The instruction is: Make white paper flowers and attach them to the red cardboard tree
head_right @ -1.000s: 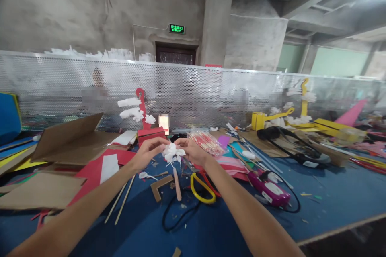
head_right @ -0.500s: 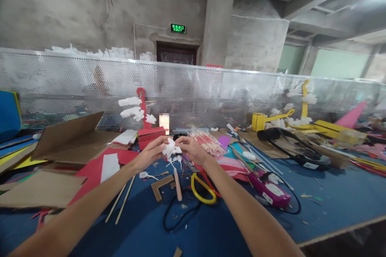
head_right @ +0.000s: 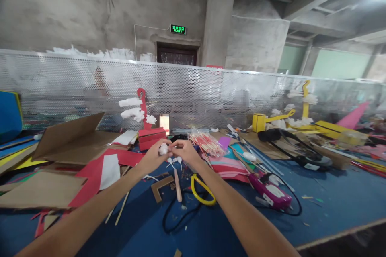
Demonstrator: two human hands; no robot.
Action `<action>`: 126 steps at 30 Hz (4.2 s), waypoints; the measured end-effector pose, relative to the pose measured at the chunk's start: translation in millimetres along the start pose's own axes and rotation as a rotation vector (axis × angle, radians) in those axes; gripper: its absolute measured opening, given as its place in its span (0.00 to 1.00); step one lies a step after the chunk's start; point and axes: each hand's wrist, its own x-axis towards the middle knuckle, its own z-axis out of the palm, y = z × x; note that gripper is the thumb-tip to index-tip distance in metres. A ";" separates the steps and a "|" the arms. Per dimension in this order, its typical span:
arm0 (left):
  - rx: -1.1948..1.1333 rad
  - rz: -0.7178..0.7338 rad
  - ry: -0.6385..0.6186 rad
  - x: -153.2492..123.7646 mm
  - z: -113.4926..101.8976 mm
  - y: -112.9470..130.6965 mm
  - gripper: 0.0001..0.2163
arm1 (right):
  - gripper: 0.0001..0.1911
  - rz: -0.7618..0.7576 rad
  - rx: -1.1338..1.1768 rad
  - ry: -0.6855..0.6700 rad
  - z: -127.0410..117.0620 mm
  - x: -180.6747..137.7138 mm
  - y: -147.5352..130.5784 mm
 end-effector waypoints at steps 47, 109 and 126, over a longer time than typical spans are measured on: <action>0.544 -0.087 -0.278 -15.8 9.5 -27.7 0.11 | 0.17 0.058 -0.019 0.072 -12.5 -5.1 -21.3; -0.074 -0.181 0.001 11.5 -25.8 -32.4 0.10 | 0.17 0.222 0.335 -0.060 -13.5 -5.9 -17.8; -0.103 -0.160 -0.023 7.0 -22.0 -24.9 0.05 | 0.21 0.120 0.072 -0.173 -8.2 -8.2 -16.8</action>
